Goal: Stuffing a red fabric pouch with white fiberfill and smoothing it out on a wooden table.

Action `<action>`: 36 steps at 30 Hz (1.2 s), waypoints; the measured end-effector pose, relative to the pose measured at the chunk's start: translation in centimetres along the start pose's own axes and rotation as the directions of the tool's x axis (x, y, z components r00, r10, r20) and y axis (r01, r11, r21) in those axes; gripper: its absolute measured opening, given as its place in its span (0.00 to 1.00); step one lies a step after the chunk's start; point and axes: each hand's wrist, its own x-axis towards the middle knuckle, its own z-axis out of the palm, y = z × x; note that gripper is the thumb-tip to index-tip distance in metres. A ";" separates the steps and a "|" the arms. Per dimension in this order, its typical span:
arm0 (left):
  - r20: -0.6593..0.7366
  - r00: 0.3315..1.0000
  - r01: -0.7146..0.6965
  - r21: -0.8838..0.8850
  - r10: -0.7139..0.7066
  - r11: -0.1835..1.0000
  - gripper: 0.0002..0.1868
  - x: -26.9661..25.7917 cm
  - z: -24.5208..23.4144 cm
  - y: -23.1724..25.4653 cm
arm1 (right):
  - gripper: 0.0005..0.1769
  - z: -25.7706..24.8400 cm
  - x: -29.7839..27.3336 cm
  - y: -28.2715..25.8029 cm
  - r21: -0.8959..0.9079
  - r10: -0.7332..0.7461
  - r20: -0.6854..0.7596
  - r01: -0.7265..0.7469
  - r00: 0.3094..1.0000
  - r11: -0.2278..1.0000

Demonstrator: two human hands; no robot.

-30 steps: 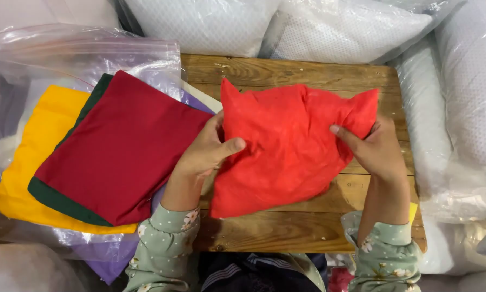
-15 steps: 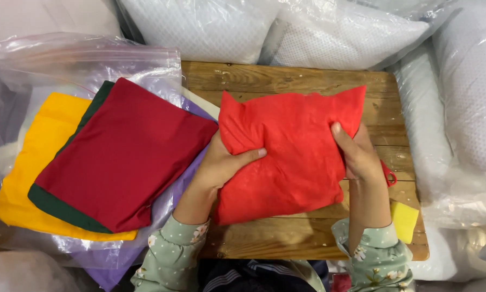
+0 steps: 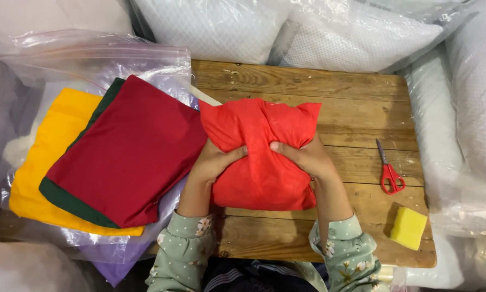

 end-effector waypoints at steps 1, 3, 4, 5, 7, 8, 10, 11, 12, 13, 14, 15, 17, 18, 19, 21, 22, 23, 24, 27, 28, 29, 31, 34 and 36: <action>-0.004 1.000 0.000 0.000 0.000 1.000 0.48 0.4 -0.6 -0.8 | 0.54 -0.4 0.1 0.1 0.001 0.001 0.004 -0.001 1.000 1.000; -0.088 0.996 -0.022 -0.009 0.021 1.000 0.38 1.6 -1.7 -2.3 | 0.50 -1.2 0.3 0.3 0.021 -0.017 -0.135 0.020 0.991 1.000; -0.089 0.996 -0.024 -0.007 0.024 1.000 0.38 1.4 -1.8 -2.0 | 0.50 -2.4 0.8 1.8 0.023 -0.019 -0.134 0.022 0.991 1.000; -0.098 0.995 -0.035 -0.004 0.035 0.999 0.36 1.4 -1.9 -1.7 | 0.43 -3.6 1.5 3.3 0.125 0.013 -0.163 0.008 0.987 0.992; -0.112 0.993 -0.043 -0.003 0.042 0.999 0.35 1.5 -2.5 -1.9 | 0.37 -4.7 2.1 5.4 0.226 0.052 -0.184 -0.009 0.981 0.974; -0.039 0.997 -0.071 -0.056 0.068 0.996 0.36 1.6 -3.1 -2.5 | 0.40 -4.6 2.0 5.9 0.269 0.097 -0.081 -0.072 0.992 0.960; 0.038 0.994 -0.093 -0.114 0.098 0.989 0.37 1.6 -3.0 -2.7 | 0.43 -3.4 1.2 5.1 0.301 0.137 0.018 -0.136 0.990 0.944; 0.063 0.995 -0.070 -0.101 0.076 0.992 0.38 1.5 -2.6 -2.0 | 0.42 -1.9 0.9 3.6 0.198 0.140 0.032 -0.144 0.990 0.970; 0.088 0.995 -0.046 -0.087 0.054 0.995 0.39 1.4 -2.1 -1.4 | 0.41 -0.5 0.5 2.2 0.092 0.145 0.044 -0.148 0.989 0.985; 0.085 0.995 -0.046 -0.087 0.053 0.995 0.39 1.7 -3.0 -1.6 | 0.41 -1.2 0.7 2.7 0.091 0.146 0.046 -0.150 0.988 0.985; 0.027 0.999 -0.041 -0.047 0.042 0.998 0.32 2.0 -3.9 -1.9 | 0.41 -2.0 0.9 3.2 0.089 0.113 -0.024 -0.110 0.993 0.990; -0.030 0.999 -0.032 -0.010 0.032 0.999 0.25 2.3 -4.6 -2.2 | 0.40 -2.9 1.0 3.7 0.083 0.080 -0.095 -0.072 0.992 0.994; -0.075 0.997 -0.020 -0.034 0.017 0.999 0.21 2.3 -4.8 -3.0 | 0.41 -2.5 0.5 3.1 0.102 0.077 -0.137 -0.063 0.987 0.993; -0.117 0.993 -0.009 -0.056 0.003 0.998 0.16 2.3 -4.9 -3.5 | 0.41 -2.4 0.3 2.8 0.121 0.073 -0.181 -0.052 0.981 0.991; -0.118 0.993 -0.004 -0.056 -0.003 0.998 0.16 2.4 -4.8 -3.2 | 0.41 -2.3 0.4 2.5 0.122 0.079 -0.182 -0.057 0.980 0.991; -0.144 0.988 -0.056 -0.052 0.048 0.997 0.12 2.3 -4.7 -2.8 | 0.40 -2.1 0.4 2.0 0.032 -0.031 -0.230 0.040 0.973 0.999; -0.147 0.988 -0.047 -0.053 0.039 0.997 0.12 1.4 -4.8 -1.8 | 0.40 -2.2 -0.1 1.6 0.033 -0.022 -0.229 0.030 0.973 0.999; -0.085 0.982 -0.177 -0.096 0.169 0.980 0.17 0.9 -4.8 -0.7 | 0.38 -2.3 -0.1 1.0 -0.016 -0.061 -0.147 0.059 0.987 0.998; -0.029 0.954 -0.299 -0.147 0.298 0.943 0.22 0.5 -4.9 0.5 | 0.36 -2.5 -0.2 0.4 -0.063 -0.096 -0.062 0.093 0.993 0.994; 0.193 0.711 -0.637 -0.233 0.676 0.735 0.08 -1.3 -5.1 3.8 | 0.30 -3.4 -1.9 -1.5 -0.184 -0.164 0.186 0.199 0.969 0.963; 0.192 0.713 -0.634 -0.233 0.674 0.737 0.08 -1.2 -6.1 3.3 | 0.30 -3.9 -2.4 -1.9 -0.184 -0.161 0.186 0.195 0.969 0.963; 0.301 0.701 -0.606 -0.228 0.647 0.762 0.12 -1.0 -7.2 2.9 | 0.27 -4.3 -2.8 -2.4 -0.231 -0.184 0.312 0.262 0.932 0.937; 0.407 0.673 -0.586 -0.216 0.617 0.781 0.19 -1.7 -8.3 3.9 | 0.24 -5.1 -3.3 -3.2 -0.264 -0.204 0.438 0.342 0.876 0.902; 0.773 0.594 -0.358 0.005 0.224 0.934 0.12 -3.2 -7.7 5.8 | 0.20 -6.9 -3.5 -2.7 -0.295 -0.194 0.664 0.492 0.722 0.819; 0.692 0.672 -0.402 0.044 0.262 0.914 0.19 -3.2 -6.6 4.8 | 0.20 -8.8 -3.4 -0.9 -0.265 -0.232 0.594 0.460 0.770 0.848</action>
